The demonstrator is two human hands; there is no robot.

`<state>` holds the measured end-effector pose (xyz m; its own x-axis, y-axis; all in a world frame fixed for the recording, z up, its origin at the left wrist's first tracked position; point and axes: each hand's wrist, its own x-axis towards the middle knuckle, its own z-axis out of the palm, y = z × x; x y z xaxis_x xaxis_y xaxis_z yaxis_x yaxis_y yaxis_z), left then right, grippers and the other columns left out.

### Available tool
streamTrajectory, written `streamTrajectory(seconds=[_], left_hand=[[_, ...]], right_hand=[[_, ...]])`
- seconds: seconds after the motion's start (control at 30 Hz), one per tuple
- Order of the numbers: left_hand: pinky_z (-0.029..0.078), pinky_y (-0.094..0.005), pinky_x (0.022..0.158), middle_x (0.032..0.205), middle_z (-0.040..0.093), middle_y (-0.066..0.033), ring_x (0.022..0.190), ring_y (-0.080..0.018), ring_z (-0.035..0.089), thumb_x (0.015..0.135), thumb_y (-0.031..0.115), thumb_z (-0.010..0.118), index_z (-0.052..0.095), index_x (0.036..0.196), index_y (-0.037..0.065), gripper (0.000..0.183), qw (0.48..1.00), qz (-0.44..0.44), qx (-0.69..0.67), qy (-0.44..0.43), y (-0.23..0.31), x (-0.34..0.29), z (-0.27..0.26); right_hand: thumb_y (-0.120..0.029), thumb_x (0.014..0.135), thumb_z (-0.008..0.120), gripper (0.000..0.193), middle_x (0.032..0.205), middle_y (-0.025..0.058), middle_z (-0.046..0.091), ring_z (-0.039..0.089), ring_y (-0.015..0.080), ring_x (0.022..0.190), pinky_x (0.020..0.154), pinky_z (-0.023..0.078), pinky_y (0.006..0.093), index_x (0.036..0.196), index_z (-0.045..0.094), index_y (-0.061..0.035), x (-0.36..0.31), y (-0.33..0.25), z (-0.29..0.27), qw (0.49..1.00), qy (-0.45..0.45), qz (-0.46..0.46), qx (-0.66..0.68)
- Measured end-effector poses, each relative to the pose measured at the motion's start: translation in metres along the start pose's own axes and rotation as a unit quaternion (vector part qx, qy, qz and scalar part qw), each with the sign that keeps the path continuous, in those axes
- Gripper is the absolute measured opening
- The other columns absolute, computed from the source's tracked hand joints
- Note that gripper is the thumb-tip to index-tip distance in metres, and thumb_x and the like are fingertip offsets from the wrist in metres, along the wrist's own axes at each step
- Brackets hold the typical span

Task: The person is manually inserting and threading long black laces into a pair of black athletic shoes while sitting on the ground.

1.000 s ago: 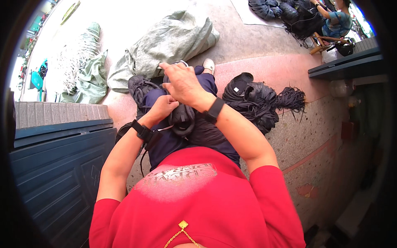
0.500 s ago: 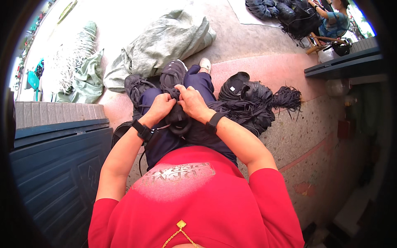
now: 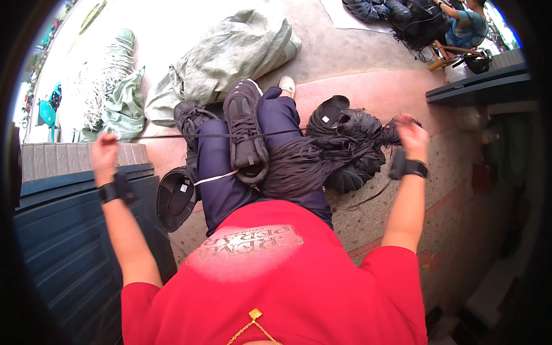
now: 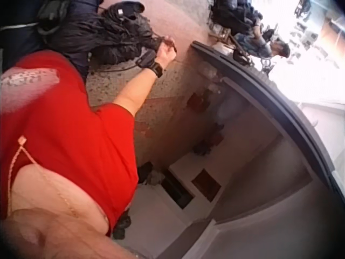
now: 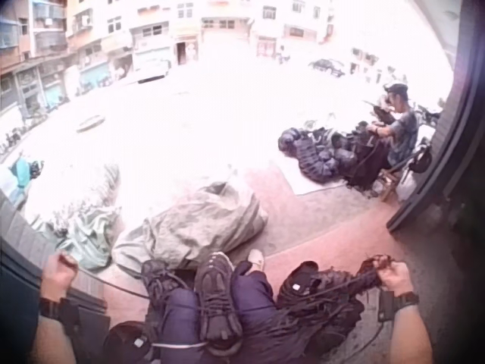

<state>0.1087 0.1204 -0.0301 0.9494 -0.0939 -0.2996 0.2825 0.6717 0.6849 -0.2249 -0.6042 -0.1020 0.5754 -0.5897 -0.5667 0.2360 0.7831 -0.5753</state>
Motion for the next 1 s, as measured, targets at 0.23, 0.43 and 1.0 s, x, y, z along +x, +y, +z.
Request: streamTrajectory(seconds=[0.23,0.43,1.0], left_hand=[[0.027,-0.0229,0.046,0.061,0.034,0.0025,0.052,-0.0084,0.031,0.088,0.012,0.046,0.048,0.089,0.006,0.007,0.969,0.088,0.147,0.177,0.085,-0.024,-0.022],[0.036,-0.0195,0.044,0.062,0.048,0.0015,0.048,-0.0061,0.043,0.079,0.011,0.054,0.052,0.096,0.000,0.021,0.928,-0.045,0.370,0.013,-0.099,-0.036,0.032],[0.046,-0.0347,0.061,0.072,0.061,-0.0183,0.066,-0.0286,0.061,0.074,0.015,0.059,0.060,0.090,0.002,0.021,0.680,0.114,0.709,-0.150,-0.229,-0.087,0.097]], right_hand=[[0.001,0.082,0.047,0.023,0.057,-0.0025,0.032,0.027,0.0078,0.045,0.039,0.026,0.0221,0.065,0.037,-0.0101,-0.012,-0.011,-0.028,0.991,0.061,-0.100,-0.070],[-0.018,0.081,0.057,0.020,0.074,-0.0001,0.058,0.050,0.0073,0.060,0.055,0.043,0.0206,0.094,0.061,-0.0035,-0.075,0.182,0.123,0.834,-0.195,-0.010,-0.516],[-0.003,0.074,0.049,0.016,0.083,0.0183,0.059,0.057,0.0340,0.081,0.071,0.046,0.0385,0.086,0.058,0.0000,-0.092,0.296,0.180,0.597,-0.446,-0.284,-0.603]])
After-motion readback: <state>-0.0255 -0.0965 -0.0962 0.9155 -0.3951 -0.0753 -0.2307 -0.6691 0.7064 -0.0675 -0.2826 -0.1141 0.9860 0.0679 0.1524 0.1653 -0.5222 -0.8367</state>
